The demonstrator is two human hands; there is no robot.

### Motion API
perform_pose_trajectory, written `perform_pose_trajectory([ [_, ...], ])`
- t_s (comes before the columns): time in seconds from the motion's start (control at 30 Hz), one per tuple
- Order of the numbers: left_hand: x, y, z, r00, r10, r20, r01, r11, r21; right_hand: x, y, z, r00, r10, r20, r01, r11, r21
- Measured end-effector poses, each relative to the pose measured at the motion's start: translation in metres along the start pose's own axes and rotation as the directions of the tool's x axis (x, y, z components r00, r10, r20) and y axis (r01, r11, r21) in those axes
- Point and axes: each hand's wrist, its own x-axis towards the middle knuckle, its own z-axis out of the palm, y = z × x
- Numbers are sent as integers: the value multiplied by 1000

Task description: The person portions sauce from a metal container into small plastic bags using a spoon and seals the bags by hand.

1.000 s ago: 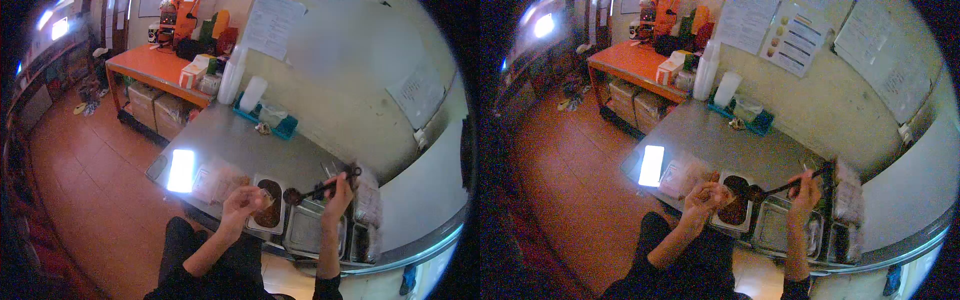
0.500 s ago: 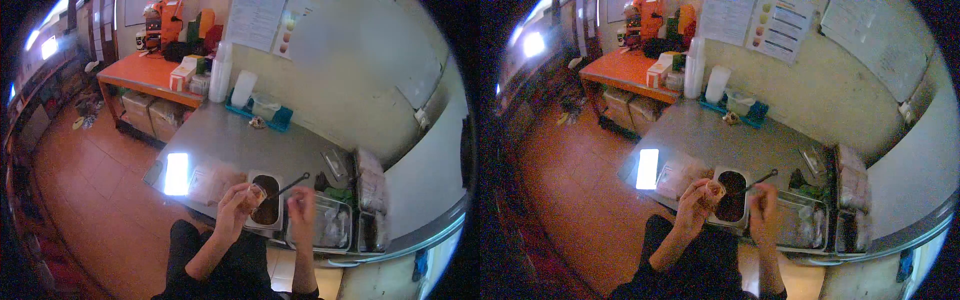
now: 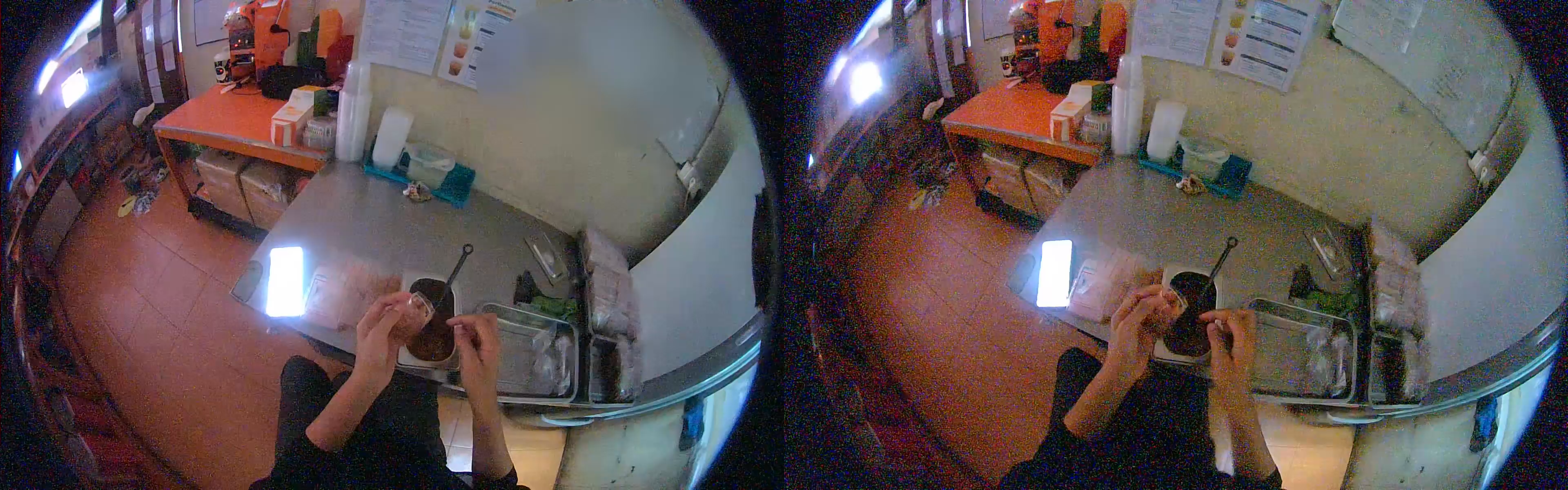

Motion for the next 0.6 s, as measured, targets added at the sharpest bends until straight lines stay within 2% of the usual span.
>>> perform_pose_trajectory([
  [0.13,-2,4,4,1000,20,-3,-20,999,41,-3,8,-1,1000,-26,-12,25,994,-108],
  [0.2,-1,3,3,1000,14,7,-14,1000,23,-7,10,-1,998,-2,60,12,987,-158],
  [0.33,-4,2,5,1000,1,-19,-1,1000,24,-6,2,2,1000,4,24,-1,991,-134],
  [0.43,-7,3,8,1000,0,0,0,998,56,-5,0,4,997,53,59,-51,998,-41],
  [0.5,-8,2,10,999,-4,-50,9,996,93,-6,4,7,995,57,81,-64,994,91],
  [0.53,-8,2,8,999,-2,-53,7,996,93,-6,5,7,995,57,85,-65,994,92],
  [0.6,-6,1,3,998,60,-5,-58,988,140,-8,9,3,997,3,82,-1,1000,-22],
])
